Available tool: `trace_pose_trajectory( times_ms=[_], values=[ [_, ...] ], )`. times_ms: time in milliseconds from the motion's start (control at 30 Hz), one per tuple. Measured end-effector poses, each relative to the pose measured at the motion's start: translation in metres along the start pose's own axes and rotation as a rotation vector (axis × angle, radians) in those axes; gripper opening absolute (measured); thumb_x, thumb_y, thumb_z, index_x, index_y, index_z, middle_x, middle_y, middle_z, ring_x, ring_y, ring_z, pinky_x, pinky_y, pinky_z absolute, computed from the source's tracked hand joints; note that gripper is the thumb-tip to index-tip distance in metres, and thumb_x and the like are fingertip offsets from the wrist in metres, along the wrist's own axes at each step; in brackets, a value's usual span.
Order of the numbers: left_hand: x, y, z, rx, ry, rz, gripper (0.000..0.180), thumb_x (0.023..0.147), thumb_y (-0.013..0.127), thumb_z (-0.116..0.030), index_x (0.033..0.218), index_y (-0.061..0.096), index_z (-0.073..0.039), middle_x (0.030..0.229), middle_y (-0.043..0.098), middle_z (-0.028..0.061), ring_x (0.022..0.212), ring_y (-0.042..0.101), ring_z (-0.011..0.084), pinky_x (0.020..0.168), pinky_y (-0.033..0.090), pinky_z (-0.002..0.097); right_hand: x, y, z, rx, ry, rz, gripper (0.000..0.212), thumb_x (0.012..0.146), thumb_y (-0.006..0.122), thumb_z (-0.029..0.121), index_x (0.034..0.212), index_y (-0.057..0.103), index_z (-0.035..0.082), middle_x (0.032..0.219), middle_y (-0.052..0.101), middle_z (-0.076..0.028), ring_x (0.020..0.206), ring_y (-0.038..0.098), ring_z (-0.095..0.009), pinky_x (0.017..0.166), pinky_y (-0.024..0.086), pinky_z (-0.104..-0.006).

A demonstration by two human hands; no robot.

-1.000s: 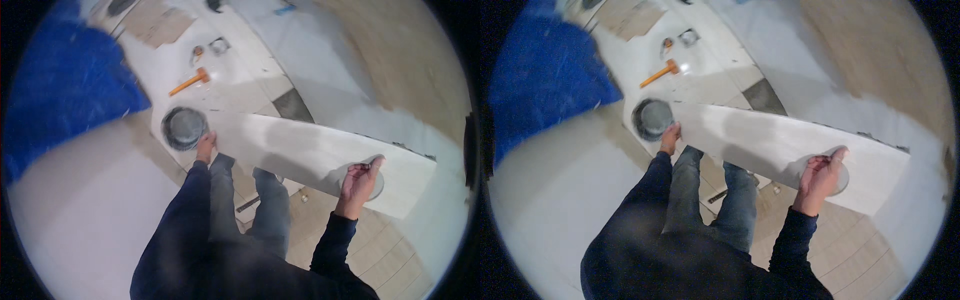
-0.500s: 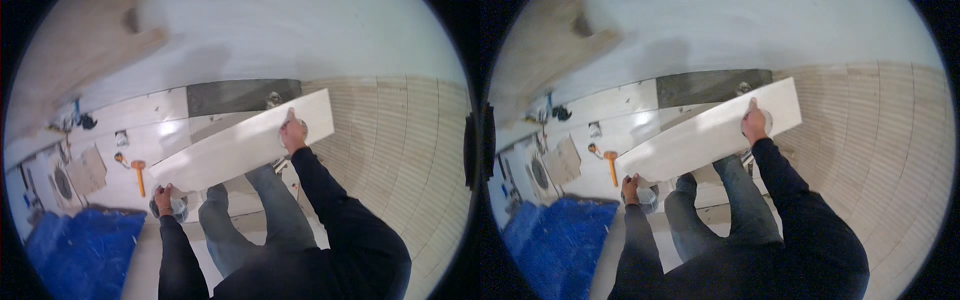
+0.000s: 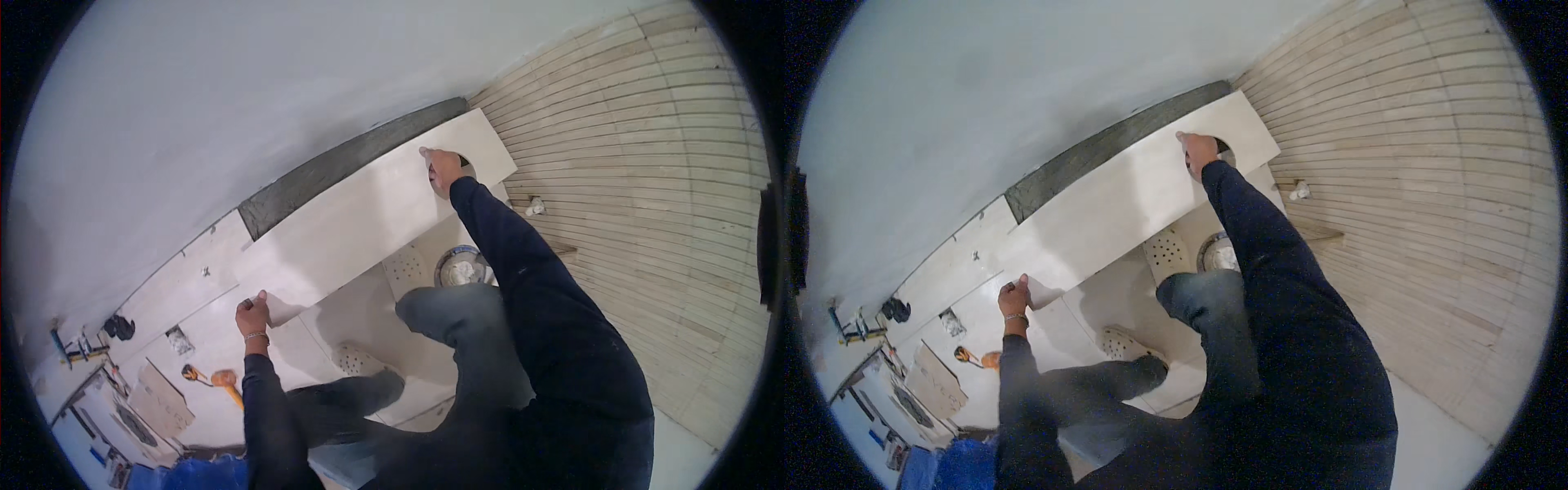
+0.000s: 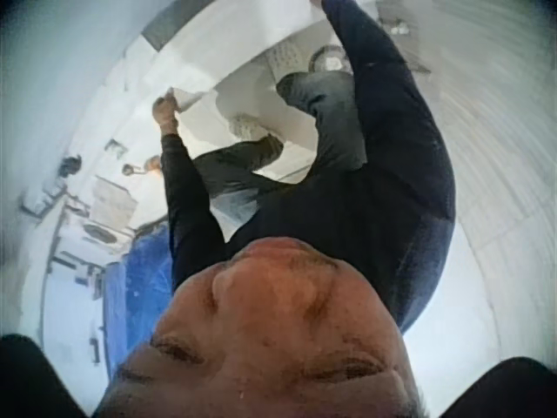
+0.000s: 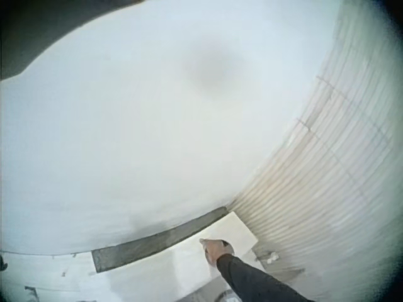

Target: The person spreads adhesive on the floor using a trowel, places a floor tile, and taps it into place with a rubber mallet. The person repeats this process for multiple tiles.

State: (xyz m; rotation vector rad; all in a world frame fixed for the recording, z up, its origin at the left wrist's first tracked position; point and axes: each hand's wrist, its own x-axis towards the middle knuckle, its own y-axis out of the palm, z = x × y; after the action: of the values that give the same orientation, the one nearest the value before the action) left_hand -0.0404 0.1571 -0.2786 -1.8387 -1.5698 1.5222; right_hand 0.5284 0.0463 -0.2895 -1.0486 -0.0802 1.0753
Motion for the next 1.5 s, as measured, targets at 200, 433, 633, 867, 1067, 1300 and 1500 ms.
trace_pose_trajectory(
  times_ms=[200,433,633,867,1067,1300,1500],
  values=[
    [0.102,0.014,0.013,-0.091,-0.005,0.052,0.075,0.073,0.086,-0.05,0.109,0.064,0.012,0.095,0.072,0.0163,0.085,0.07,0.0222,0.076,0.056,0.0326,0.098,0.05,-0.04,-0.18,-0.409,-0.302,0.024,0.086,0.062,0.01,0.109,0.069,0.013,0.08,0.068,-0.012,0.078,0.068,-0.032,0.067,0.052,-0.0451],
    [0.11,0.016,-0.012,-0.101,-0.069,0.083,0.069,0.074,0.088,-0.044,0.108,0.063,0.011,0.093,0.07,0.015,0.079,0.069,0.0214,0.067,0.057,0.0334,0.121,0.1,-0.046,-0.359,-0.391,-0.328,0.033,0.083,0.066,0.007,0.115,0.069,0.015,0.086,0.07,-0.012,0.081,0.068,-0.034,0.069,0.053,-0.0467],
    [0.117,0.077,-0.055,-0.218,-0.047,0.228,0.062,0.075,0.088,-0.04,0.107,0.063,0.007,0.088,0.068,0.0112,0.072,0.067,0.02,0.058,0.057,0.0333,0.178,0.083,-0.155,0.402,-0.26,-0.388,0.015,0.085,0.072,0.017,0.092,0.062,0.009,0.079,0.06,-0.008,0.072,0.058,-0.024,0.064,0.048,-0.0397],
    [0.144,0.065,-0.029,-0.242,-0.065,0.203,0.065,0.074,0.088,-0.042,0.109,0.063,0.008,0.091,0.068,0.0121,0.074,0.068,0.0202,0.06,0.057,0.0328,0.178,0.105,-0.118,0.623,-0.068,-0.346,0.029,0.085,0.077,0.023,0.075,0.055,0.007,0.07,0.05,-0.004,0.058,0.048,-0.017,0.052,0.041,-0.0339],
    [0.169,0.068,-0.016,-0.283,-0.037,0.17,0.063,0.075,0.087,-0.041,0.11,0.062,0.006,0.089,0.068,0.0112,0.073,0.067,0.0202,0.059,0.057,0.0325,0.164,0.095,-0.088,0.784,0.121,-0.31,0.03,0.084,0.078,0.023,0.074,0.054,0.007,0.069,0.05,-0.004,0.056,0.046,-0.017,0.049,0.039,-0.0338],
    [0.183,0.088,-0.029,-0.411,-0.047,0.287,0.048,0.081,0.085,-0.029,0.107,0.059,0.002,0.086,0.067,0.0097,0.07,0.065,0.0183,0.057,0.056,0.0316,0.171,0.08,-0.111,0.741,0.114,-0.394,0.028,0.085,0.077,0.023,0.077,0.057,0.006,0.067,0.05,-0.004,0.056,0.048,-0.018,0.049,0.04,-0.0348],
    [0.187,0.066,-0.017,-0.4,-0.049,0.211,0.054,0.081,0.084,-0.03,0.114,0.059,0.004,0.085,0.068,0.0095,0.07,0.066,0.0174,0.056,0.056,0.0303,0.157,0.08,-0.056,0.947,0.307,-0.284,0.021,0.085,0.07,0.019,0.07,0.064,0.006,0.059,0.061,-0.011,0.054,0.062,-0.027,0.052,0.048,-0.0419]
  ],
)
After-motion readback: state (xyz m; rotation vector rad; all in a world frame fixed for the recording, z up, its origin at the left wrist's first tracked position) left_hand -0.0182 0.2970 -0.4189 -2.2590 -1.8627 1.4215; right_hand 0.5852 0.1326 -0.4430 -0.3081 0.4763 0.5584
